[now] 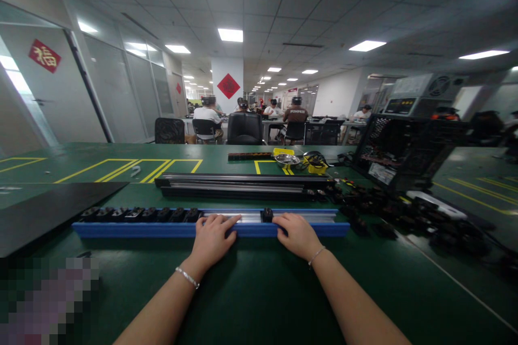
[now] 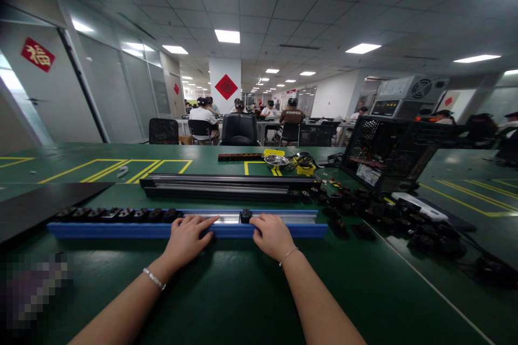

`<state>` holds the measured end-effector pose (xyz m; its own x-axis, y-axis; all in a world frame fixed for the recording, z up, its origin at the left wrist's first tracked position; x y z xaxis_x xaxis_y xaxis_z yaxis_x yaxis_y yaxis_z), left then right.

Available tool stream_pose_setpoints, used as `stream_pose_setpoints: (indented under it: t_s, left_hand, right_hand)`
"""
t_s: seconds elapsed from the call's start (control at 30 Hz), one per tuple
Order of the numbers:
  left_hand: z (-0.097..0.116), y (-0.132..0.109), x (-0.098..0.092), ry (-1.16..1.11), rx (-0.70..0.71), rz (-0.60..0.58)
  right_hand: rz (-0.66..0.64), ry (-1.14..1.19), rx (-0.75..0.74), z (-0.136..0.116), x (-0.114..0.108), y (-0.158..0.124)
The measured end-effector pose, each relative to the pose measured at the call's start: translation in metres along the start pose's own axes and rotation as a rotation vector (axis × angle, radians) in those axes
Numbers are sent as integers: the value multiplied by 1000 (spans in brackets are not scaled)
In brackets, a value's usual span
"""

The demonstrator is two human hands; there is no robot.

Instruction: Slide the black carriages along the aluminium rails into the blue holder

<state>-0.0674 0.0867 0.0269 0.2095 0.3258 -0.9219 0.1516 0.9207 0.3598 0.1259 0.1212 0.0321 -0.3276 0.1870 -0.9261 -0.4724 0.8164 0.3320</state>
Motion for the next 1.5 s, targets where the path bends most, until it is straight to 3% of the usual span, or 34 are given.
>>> stream_pose_setpoints:
  t_s: [0.83, 1.5]
  left_hand:
    - [4, -5, -3, 12, -65, -77]
    - [8, -16, -5, -12, -78, -99]
  right_hand:
    - [39, 71, 64, 10, -8, -2]
    - [-3, 61, 80, 8, -11, -14]
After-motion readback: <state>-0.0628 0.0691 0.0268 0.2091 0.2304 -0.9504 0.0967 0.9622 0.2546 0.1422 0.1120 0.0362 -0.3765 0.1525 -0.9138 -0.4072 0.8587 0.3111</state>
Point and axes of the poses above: each hand's wrist, its own y-axis towards the middle knuckle, its own x-axis out of the palm, z = x × y, the point moved 9 cm from there along y, towards the middle knuckle, and after that the axes turned 5 degrees about x, right-handed, at the moved point
